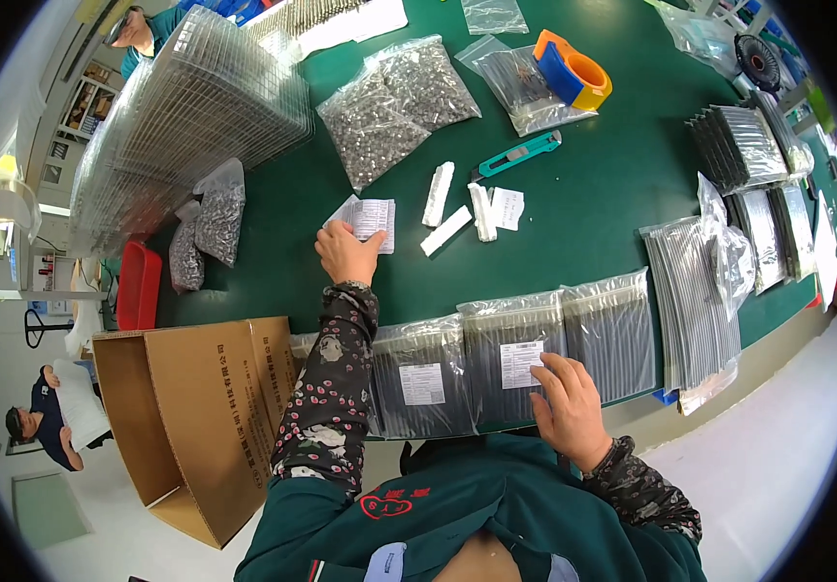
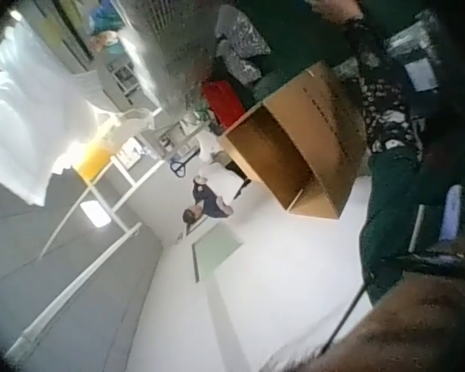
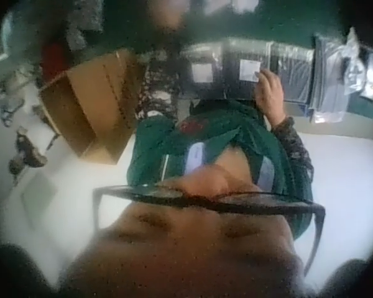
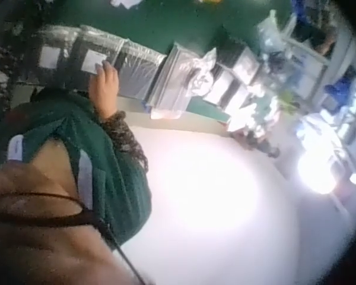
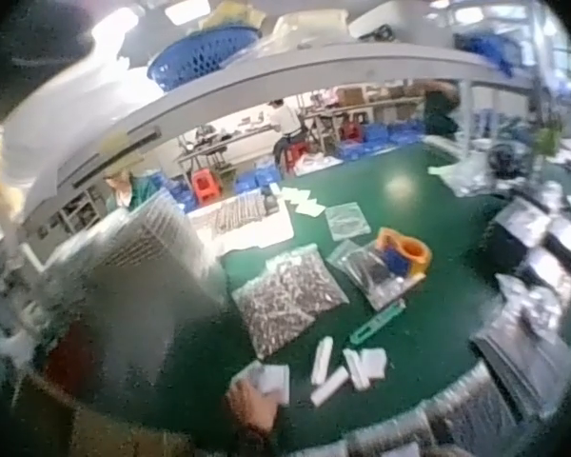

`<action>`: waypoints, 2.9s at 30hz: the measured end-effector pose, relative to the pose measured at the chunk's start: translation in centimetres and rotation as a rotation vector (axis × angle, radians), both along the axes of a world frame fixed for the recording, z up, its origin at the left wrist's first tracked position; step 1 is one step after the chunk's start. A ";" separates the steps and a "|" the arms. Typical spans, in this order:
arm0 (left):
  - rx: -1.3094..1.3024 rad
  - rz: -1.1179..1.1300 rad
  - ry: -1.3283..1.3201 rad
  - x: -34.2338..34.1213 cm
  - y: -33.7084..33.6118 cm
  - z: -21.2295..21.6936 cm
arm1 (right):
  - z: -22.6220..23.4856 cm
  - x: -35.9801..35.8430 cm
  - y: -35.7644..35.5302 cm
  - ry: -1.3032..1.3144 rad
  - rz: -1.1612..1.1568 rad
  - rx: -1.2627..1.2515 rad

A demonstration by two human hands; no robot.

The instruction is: Packing packaged metal parts into cardboard boxes, sealing the boxes with tape, and applying labels to bags.

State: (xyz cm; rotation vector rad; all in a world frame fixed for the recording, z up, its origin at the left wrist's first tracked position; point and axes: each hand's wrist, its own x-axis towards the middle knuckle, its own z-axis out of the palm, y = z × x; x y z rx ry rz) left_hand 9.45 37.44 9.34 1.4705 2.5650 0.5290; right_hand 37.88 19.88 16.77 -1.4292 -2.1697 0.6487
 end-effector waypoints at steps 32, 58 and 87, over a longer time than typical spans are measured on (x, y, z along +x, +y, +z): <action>0.276 0.337 -1.117 -3.6 0.3 -3.4 | -0.6 2.5 -2.1 0.054 -0.063 0.036; 0.253 -1.390 -0.250 13.9 -17.6 8.9 | -0.1 4.2 -2.9 0.182 -0.153 -0.040; -0.139 -0.519 -1.203 16.2 -16.6 6.2 | -0.5 6.6 -0.3 0.638 -0.491 -0.466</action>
